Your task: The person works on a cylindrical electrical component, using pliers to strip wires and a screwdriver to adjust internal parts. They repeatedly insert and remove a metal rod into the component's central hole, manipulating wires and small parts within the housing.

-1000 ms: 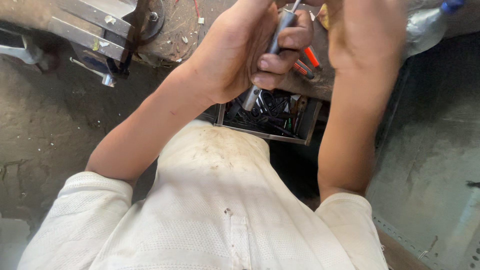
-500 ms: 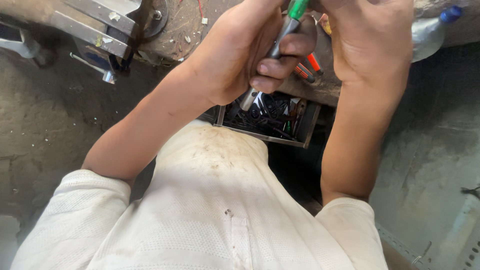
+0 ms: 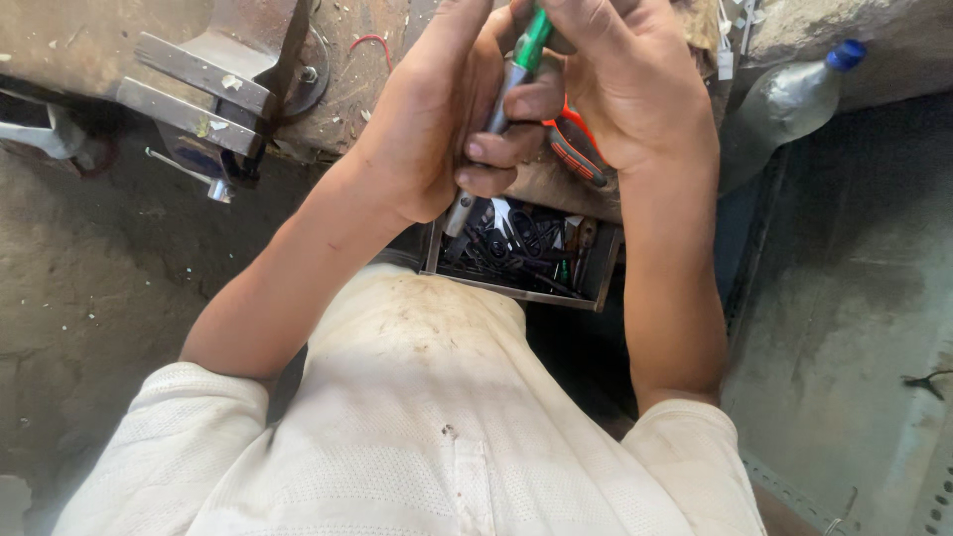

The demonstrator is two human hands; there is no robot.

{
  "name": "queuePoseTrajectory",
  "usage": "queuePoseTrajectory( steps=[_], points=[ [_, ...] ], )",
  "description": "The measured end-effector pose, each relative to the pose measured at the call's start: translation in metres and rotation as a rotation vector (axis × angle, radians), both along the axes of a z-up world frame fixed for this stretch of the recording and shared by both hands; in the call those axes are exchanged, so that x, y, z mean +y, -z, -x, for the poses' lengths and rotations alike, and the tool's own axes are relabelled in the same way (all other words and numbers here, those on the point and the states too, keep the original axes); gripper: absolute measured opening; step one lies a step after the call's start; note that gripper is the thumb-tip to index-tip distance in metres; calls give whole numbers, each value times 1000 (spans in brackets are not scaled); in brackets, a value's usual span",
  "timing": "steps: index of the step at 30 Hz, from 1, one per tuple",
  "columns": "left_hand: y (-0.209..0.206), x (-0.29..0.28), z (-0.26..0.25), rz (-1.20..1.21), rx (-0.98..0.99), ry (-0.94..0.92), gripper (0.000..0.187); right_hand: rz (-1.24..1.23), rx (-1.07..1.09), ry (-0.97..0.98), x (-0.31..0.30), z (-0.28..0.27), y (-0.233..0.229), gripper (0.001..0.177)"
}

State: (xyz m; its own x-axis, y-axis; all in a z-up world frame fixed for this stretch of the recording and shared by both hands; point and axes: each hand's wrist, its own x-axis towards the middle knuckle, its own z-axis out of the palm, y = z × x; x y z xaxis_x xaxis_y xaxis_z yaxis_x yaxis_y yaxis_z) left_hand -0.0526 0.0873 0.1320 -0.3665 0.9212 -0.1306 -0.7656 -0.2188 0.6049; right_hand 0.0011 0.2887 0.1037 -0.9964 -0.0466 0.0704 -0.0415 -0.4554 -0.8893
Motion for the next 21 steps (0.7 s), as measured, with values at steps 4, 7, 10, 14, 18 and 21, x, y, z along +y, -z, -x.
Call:
queuePoseTrajectory(
  steps=[4,7,10,14,18,21],
  points=[
    [-9,-1,-5,35,98,-8,71,-4,34,-18,-4,-6,-9,21],
    [-11,-2,-8,40,206,0,80,-21,85,-48,-7,-13,-16,22],
    [-13,-2,-11,101,310,-18,87,-126,157,-56,-10,-18,-27,27],
    [-16,-4,-13,150,438,-45,91,-327,229,35,-14,-21,-43,35],
    [-14,-6,-14,158,515,-76,87,-406,267,58,-13,-27,-45,37],
    [-7,-3,-13,110,526,-82,79,-401,322,83,-5,-30,-39,36]
  ],
)
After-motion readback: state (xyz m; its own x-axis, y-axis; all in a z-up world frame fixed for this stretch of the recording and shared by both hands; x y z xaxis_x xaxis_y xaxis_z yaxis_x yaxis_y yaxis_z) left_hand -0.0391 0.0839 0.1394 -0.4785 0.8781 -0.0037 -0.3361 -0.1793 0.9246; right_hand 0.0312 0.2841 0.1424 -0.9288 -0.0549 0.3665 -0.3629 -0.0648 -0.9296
